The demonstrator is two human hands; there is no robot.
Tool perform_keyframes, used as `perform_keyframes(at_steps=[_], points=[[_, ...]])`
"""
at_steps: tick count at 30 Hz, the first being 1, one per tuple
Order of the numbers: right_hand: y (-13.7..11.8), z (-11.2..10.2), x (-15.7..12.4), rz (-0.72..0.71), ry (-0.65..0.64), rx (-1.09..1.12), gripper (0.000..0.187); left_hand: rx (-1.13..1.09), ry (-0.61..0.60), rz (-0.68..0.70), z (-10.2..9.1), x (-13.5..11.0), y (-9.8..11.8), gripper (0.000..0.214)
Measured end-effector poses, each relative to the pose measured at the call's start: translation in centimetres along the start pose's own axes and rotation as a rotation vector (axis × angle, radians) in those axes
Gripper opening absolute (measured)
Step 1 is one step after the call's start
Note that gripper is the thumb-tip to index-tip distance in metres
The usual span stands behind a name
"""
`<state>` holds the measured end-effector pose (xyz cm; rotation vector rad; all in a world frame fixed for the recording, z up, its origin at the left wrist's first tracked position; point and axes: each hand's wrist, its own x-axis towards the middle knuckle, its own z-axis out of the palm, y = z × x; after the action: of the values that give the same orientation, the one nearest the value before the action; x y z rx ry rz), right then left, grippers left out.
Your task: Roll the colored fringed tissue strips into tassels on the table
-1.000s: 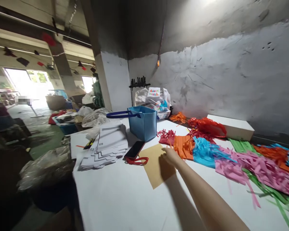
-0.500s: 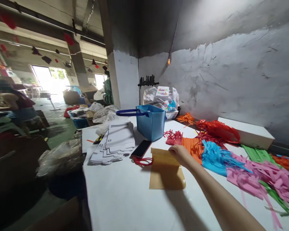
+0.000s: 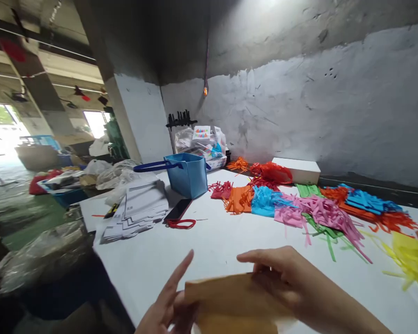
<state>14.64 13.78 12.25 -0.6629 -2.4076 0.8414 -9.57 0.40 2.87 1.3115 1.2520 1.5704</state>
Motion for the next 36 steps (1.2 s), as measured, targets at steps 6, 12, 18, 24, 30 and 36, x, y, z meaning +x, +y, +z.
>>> perform_keyframes(at_steps=[6, 12, 18, 24, 30, 36], points=[[2.2, 4.2, -5.0, -0.347, 0.441, -0.521, 0.033, -0.198, -0.134, -0.201, 4.0, -0.1, -1.2, 0.08], [2.7, 7.2, -6.2, -0.317, 0.383, -0.407, 0.024, -0.122, -0.256, -0.138, 5.7, -0.4, -1.6, 0.079], [3.6, 6.6, -6.3, -0.245, 0.306, -0.189, 0.022, 0.134, -0.35, -0.171, 5.5, 0.6, -0.3, 0.042], [3.7, 6.7, -6.2, -0.313, 0.341, -0.161, 0.025, 0.183, -0.336, -0.208, 6.4, 1.3, 1.8, 0.022], [3.9, 6.7, -6.0, -0.317, 0.3, -0.046, 0.024, 0.214, -0.337, -0.186, 6.7, 1.4, 2.1, 0.023], [4.3, 7.1, -6.3, -0.228, 0.244, -0.025, 0.02, 0.285, -0.294, -0.193, 6.3, 1.0, 0.7, 0.024]])
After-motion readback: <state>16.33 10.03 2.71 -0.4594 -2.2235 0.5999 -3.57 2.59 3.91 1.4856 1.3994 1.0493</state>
